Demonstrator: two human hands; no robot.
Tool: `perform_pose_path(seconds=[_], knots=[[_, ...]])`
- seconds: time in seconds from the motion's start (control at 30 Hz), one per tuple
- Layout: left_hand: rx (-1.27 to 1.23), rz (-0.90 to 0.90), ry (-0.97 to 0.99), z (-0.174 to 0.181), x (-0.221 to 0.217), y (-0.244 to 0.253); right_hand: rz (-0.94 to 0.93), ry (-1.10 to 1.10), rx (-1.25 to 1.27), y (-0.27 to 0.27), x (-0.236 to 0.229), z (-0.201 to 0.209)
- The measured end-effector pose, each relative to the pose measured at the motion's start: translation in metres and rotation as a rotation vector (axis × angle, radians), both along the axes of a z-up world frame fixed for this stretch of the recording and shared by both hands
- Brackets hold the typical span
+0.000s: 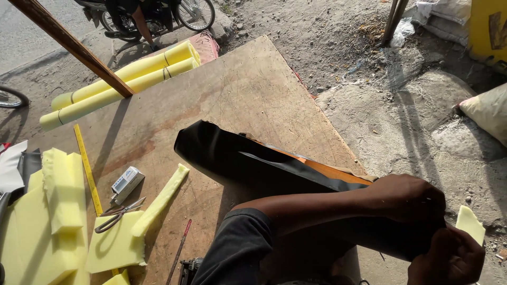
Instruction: Covering a wooden frame with black vinyl material using a staple gun and scissors.
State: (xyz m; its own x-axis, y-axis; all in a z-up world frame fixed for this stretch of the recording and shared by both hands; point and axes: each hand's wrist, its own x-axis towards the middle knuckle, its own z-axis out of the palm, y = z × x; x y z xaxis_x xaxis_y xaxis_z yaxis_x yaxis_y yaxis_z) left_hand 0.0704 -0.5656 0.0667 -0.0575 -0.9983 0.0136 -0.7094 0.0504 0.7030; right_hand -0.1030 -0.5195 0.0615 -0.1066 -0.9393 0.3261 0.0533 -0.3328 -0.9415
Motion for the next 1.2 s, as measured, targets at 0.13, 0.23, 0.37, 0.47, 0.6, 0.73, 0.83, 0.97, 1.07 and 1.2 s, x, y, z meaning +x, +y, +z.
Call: perform_pose_path(seconds=[0.13, 0.23, 0.37, 0.47, 0.6, 0.73, 0.83, 0.97, 1.07, 1.2], knots=[[-0.156, -0.022, 0.030, -0.037, 0.000, -0.019, 0.241, 0.338, 0.107, 0.017, 0.004, 0.061], [-0.075, -0.040, 0.061, 0.040, -0.006, 0.015, 0.177, 0.388, 0.105, 0.017, 0.005, 0.061], [0.014, -0.051, -0.022, 0.036, -0.015, -0.002, 0.225, 0.514, 0.145, 0.028, 0.012, 0.112], [0.263, -0.010, -0.013, 0.123, -0.009, 0.031, 0.340, 0.421, 0.288, -0.013, -0.021, 0.037], [0.160, -0.084, -0.099, 0.039, -0.010, -0.015, 0.241, 0.382, 0.195, -0.112, -0.029, -0.171], [0.070, -0.114, -0.174, 0.005, -0.004, -0.042, 0.117, 0.463, -0.136, -0.158, -0.044, -0.236], [-0.039, -0.140, -0.161, -0.024, -0.001, -0.061, 0.148, 0.395, -0.269, -0.083, -0.046, -0.140], [0.002, -0.218, -0.094, 0.002, 0.008, -0.053, 0.163, 0.473, -0.227, -0.021, -0.013, -0.015], [0.077, -0.227, -0.171, 0.032, 0.006, -0.045, 0.156, 0.504, -0.113, -0.028, -0.011, -0.020], [0.369, -0.124, -0.168, 0.107, 0.014, -0.016, 0.166, 0.504, -0.109, -0.027, -0.010, -0.019]])
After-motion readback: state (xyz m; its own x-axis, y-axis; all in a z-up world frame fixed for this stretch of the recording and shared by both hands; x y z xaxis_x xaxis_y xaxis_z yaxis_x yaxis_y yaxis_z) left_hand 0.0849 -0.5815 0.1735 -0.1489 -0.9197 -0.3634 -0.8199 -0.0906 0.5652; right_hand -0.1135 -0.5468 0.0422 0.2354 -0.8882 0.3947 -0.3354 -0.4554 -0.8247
